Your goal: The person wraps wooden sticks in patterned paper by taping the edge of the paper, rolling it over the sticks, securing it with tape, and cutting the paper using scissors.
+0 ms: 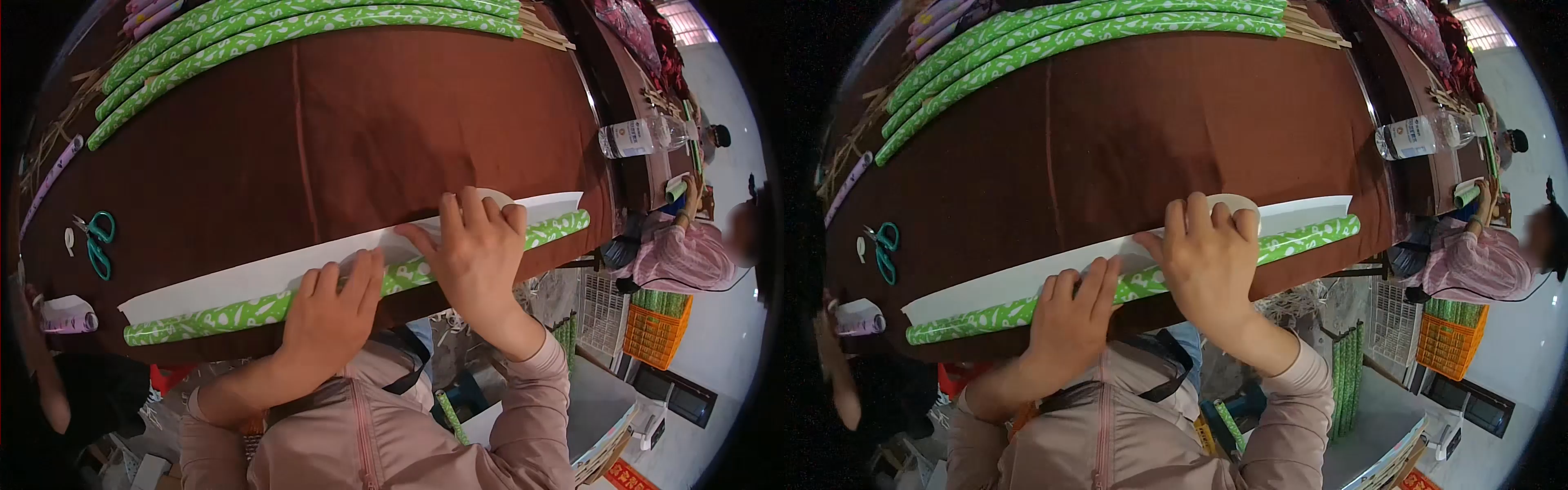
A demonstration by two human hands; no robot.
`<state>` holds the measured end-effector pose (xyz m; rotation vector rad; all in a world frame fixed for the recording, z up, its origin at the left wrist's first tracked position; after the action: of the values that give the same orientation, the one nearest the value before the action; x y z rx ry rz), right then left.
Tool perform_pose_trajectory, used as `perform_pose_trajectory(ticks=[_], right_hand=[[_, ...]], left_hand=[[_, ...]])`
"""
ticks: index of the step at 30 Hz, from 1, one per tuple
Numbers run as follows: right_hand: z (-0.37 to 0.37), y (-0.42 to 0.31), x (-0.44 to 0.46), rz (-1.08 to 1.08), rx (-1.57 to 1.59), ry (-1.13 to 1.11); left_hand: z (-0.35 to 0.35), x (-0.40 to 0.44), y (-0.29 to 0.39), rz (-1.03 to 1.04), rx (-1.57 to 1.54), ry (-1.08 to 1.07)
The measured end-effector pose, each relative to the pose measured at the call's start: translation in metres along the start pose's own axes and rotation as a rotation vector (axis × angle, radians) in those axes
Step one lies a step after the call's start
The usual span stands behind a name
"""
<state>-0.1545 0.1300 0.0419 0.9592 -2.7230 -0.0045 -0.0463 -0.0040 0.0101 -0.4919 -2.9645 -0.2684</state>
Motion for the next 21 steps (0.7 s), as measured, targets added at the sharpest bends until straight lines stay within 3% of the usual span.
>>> perform_pose_trajectory(ticks=[5, 10, 21], right_hand=[[-0.001, -0.040, -0.001, 0.021, 0.007, -0.045], [-0.003, -0.046, 0.001, 0.015, 0.002, -0.070], [-0.036, 0.010, 0.009, -0.138, 0.085, -0.184]], left_hand=[[-0.018, -0.025, -0.018, 0.020, 0.015, -0.132], [-0.015, -0.020, -0.007, -0.048, -0.020, -0.081], [-0.007, -0.001, 0.004, -0.110, -0.035, -0.034]])
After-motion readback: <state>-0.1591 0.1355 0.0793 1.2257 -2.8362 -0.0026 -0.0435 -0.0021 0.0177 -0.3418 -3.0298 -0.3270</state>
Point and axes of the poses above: each hand's wrist, its own x-axis towards the middle knuckle, its own z-axis out of the palm, y = z × x, the point moved 3 cm from there along x, towards the middle knuckle, and after that the axes turned 4 degrees about -y, right-handed, at the moved point
